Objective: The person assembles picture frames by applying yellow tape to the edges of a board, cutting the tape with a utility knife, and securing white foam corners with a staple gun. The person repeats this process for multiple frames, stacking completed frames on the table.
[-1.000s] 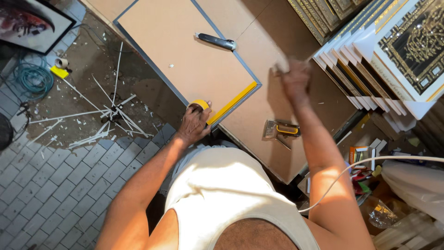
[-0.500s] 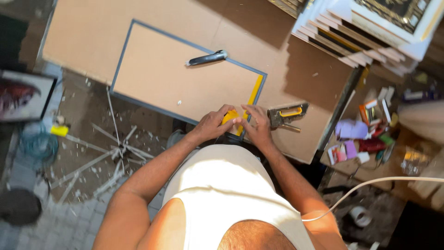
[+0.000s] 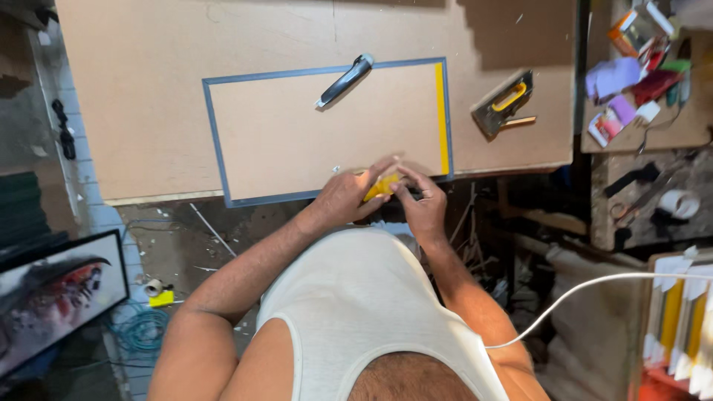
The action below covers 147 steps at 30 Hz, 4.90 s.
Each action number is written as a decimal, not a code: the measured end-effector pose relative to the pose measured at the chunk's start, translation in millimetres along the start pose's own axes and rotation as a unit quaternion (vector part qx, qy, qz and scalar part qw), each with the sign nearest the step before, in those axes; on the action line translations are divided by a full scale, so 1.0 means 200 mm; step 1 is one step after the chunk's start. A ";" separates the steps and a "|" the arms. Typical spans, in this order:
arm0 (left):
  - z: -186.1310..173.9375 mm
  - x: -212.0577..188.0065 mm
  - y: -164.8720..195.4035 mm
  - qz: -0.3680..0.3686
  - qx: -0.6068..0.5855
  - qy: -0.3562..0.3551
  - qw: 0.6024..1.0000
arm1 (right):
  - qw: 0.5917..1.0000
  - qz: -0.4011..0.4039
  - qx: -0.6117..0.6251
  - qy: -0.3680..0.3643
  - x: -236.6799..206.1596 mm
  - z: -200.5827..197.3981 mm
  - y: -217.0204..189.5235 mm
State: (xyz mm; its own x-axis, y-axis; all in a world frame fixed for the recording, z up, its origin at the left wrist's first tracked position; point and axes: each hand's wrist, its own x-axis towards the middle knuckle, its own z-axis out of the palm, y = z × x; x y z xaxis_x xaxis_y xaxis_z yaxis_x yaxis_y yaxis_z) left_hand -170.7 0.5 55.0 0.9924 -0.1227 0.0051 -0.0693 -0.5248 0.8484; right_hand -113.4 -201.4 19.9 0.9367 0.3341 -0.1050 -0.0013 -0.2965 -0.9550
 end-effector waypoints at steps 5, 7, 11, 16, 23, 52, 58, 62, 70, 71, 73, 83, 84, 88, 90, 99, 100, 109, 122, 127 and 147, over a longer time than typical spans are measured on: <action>-0.10 -0.17 -0.04 -0.002 0.061 -0.013 0.998 | 0.997 -0.015 -0.019 0.076 -0.18 0.10 -0.03; -0.15 -0.24 -0.06 0.017 0.053 -0.025 0.998 | 0.996 0.023 0.007 0.087 -0.22 0.13 -0.02; -0.33 -0.37 -0.15 0.032 0.074 -0.012 0.997 | 0.986 0.027 0.014 0.162 -0.22 0.06 0.04; -0.39 -0.45 -0.22 -0.138 -0.076 -0.104 0.982 | 0.988 0.077 0.045 0.126 -0.24 0.05 0.18; -0.19 -0.39 -0.19 -0.206 0.144 -0.067 0.965 | 0.982 0.057 -0.049 0.173 -0.26 0.05 0.24; 0.10 -0.10 -0.23 -0.299 0.159 -0.046 0.940 | 0.962 -0.041 -0.172 0.209 0.04 -0.36 0.54; 0.15 -0.07 -0.26 -0.302 0.167 -0.046 0.937 | 0.962 -0.028 -0.173 0.210 0.07 -0.36 0.53; 0.14 -0.05 -0.30 -0.341 0.143 -0.065 0.927 | 0.959 -0.025 -0.178 0.220 0.08 -0.35 0.52; 0.13 -0.03 -0.31 -0.352 0.140 -0.068 0.923 | 0.954 -0.004 -0.190 0.234 0.09 -0.31 0.51; 0.13 -0.03 -0.31 -0.345 0.141 -0.062 0.926 | 0.951 -0.012 -0.196 0.238 0.09 -0.31 0.51; 0.13 -0.03 -0.31 -0.353 0.139 -0.061 0.923 | 0.947 -0.029 -0.210 0.243 0.09 -0.30 0.50; 0.13 -0.04 -0.34 -0.348 0.138 -0.049 0.926 | 0.905 -0.024 -0.351 0.240 0.07 -0.18 0.42; 0.13 -0.05 -0.35 -0.347 0.139 -0.046 0.927 | 0.881 -0.119 -0.406 0.211 0.05 -0.12 0.42; 0.14 -0.05 -0.36 -0.363 0.131 -0.058 0.921 | 0.821 -0.311 -0.469 -0.093 -0.09 0.21 0.47; 0.14 -0.05 -0.37 -0.365 0.129 -0.061 0.920 | 0.791 -0.285 -0.506 -0.194 -0.15 0.25 0.51; 0.12 -0.08 -0.40 -0.328 0.135 -0.032 0.935 | 0.794 -0.132 -0.593 0.007 0.06 -0.30 0.52; 0.12 -0.09 -0.40 -0.321 0.136 -0.030 0.937 | 0.794 -0.139 -0.591 0.016 0.09 -0.28 0.47; 0.12 -0.09 -0.39 -0.309 0.133 0.001 0.942 | 0.821 -0.319 -0.469 -0.067 0.64 0.51 -0.09; 0.10 -0.09 -0.42 -0.316 0.141 -0.006 0.938 | 0.880 -0.089 -0.452 -0.113 0.23 0.24 0.10; 0.10 -0.09 -0.42 -0.309 0.139 -0.011 0.941 | 0.861 0.094 -0.455 -0.206 -0.16 0.21 0.12; -0.10 -1.29 -0.55 -0.497 0.189 -0.181 0.827 | 0.872 -0.049 -0.469 0.129 0.07 -0.47 0.05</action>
State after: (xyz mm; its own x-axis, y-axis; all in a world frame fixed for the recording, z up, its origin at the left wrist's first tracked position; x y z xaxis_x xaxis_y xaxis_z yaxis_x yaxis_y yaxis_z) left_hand -417.6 106.7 -28.0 0.4872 0.3206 -0.8123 0.6688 -0.7351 0.1110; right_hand -67.1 -284.2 35.0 0.9641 0.2223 0.1452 0.2567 -0.9202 -0.2955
